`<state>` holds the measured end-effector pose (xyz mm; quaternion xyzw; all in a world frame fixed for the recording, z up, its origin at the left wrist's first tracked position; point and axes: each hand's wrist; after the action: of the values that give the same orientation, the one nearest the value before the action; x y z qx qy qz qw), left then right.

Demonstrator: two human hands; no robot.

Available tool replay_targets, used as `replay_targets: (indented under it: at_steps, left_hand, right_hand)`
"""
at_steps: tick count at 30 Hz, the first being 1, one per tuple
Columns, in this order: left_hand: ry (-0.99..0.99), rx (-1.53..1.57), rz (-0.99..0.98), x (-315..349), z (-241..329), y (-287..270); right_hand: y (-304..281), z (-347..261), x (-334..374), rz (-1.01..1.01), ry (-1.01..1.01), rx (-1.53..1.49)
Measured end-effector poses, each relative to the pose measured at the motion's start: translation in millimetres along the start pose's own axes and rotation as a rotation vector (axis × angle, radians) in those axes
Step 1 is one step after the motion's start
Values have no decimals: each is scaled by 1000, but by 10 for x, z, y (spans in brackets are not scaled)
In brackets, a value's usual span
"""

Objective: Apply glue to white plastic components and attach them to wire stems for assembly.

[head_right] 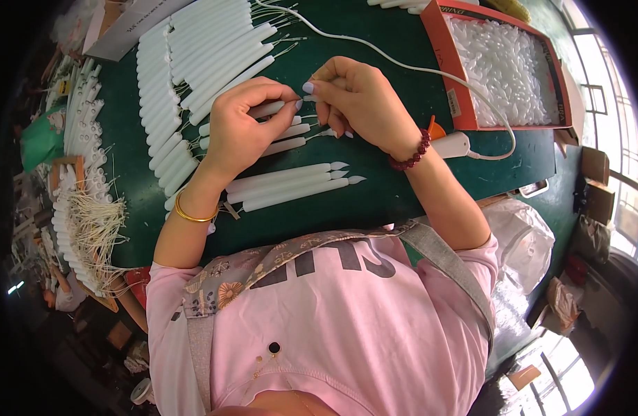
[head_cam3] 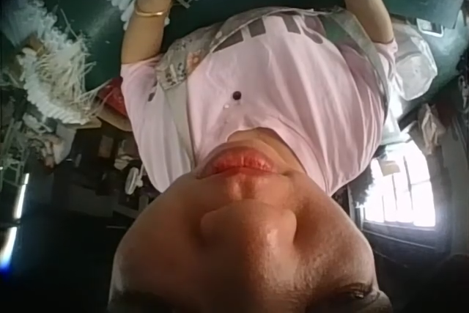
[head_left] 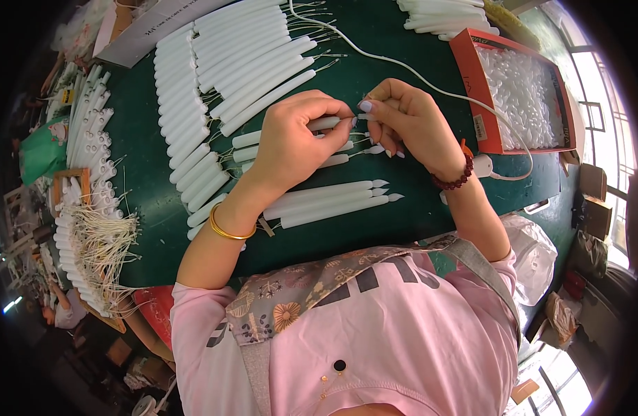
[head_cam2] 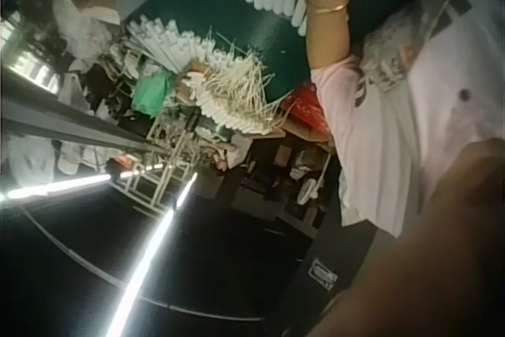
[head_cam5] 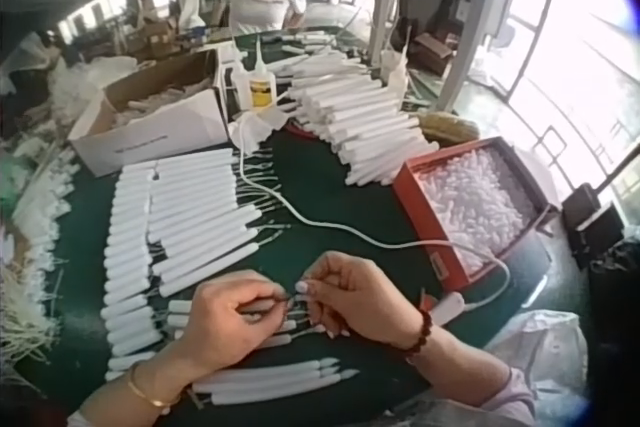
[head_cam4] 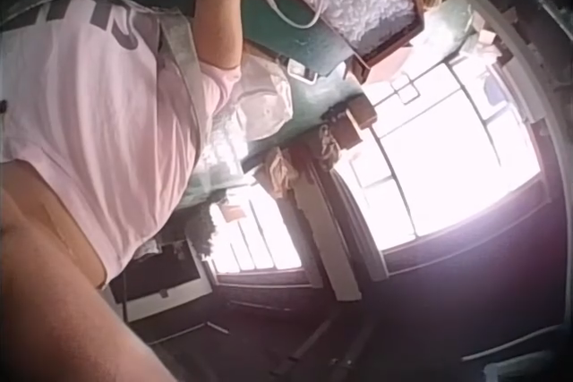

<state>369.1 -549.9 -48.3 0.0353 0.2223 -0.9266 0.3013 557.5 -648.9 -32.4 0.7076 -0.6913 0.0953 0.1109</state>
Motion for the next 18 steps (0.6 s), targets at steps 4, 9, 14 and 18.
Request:
replay_targets:
  at_steps: [4,9,14,18]
  left_hand:
    - [5,-26,-23,13,40,-6]
    - [-23,-31,-39,25,38,-19]
    - [17,-14,40,13,19,28]
    - [17,-16,51,-8,53,4]
  right_hand:
    - [-17,18,0,-23,4,-23]
    - [13,12,-4,-19,4,-61]
    - [70,12,0,-1,13,-114]
    - [46,15,2,39,23,-148]
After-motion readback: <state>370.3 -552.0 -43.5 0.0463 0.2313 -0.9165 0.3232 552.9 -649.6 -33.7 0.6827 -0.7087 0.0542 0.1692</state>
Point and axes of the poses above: each hand's wrist, its own x-axis away from the middle knuckle, its own y-axis out of the palm, z = x × y, and after that the axes turned 10 degrees about -z, right-handed
